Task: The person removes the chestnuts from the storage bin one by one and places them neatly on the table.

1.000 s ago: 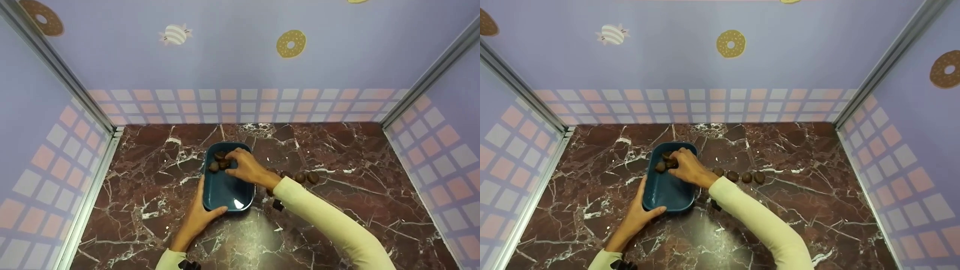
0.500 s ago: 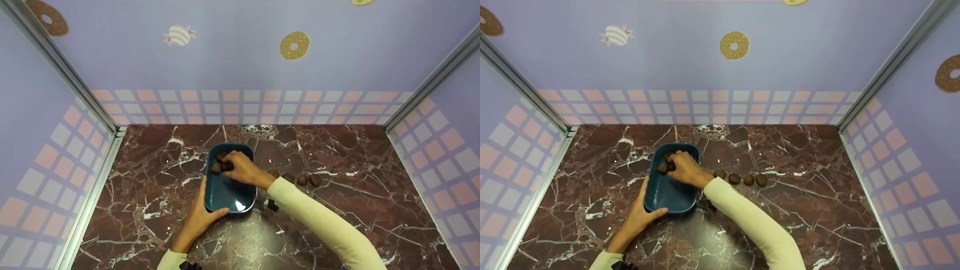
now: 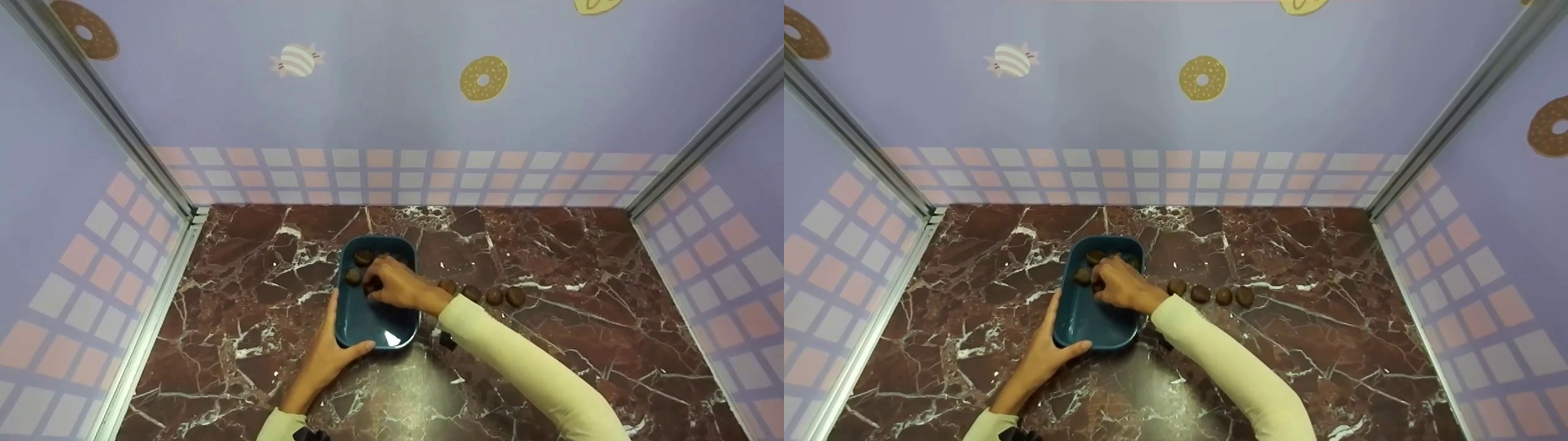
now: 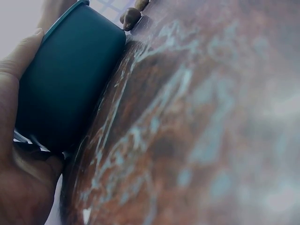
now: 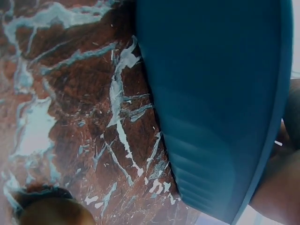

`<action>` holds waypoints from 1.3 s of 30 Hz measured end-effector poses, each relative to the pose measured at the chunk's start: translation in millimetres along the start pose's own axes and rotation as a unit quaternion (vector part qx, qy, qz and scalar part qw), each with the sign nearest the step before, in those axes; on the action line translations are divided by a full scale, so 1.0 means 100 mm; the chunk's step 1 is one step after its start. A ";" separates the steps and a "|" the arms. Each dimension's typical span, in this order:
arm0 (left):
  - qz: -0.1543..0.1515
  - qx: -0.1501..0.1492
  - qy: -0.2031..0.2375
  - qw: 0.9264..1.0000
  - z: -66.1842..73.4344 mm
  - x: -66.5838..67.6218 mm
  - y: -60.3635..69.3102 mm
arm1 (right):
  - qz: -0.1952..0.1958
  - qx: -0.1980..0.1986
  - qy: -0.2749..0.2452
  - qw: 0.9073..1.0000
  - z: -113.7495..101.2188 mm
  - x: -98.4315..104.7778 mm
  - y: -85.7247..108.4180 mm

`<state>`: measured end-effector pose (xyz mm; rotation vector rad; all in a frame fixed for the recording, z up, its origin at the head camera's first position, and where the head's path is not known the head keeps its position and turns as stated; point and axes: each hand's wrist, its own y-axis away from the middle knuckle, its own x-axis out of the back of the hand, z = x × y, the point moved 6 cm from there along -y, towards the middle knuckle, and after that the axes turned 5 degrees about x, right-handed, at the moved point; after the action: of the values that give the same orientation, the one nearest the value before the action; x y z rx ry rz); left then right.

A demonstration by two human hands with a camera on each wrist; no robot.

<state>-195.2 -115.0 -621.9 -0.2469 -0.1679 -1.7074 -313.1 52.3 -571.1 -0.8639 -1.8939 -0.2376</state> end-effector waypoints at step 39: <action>-0.001 0.016 0.003 1.000 -0.02 -0.01 0.01 | 0.005 -0.025 0.009 1.000 -0.31 0.33 0.55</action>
<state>-194.7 -115.1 -624.4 -0.2181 -0.1910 -1.7057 -262.9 91.2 -539.0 -0.9022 -1.8722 -0.2871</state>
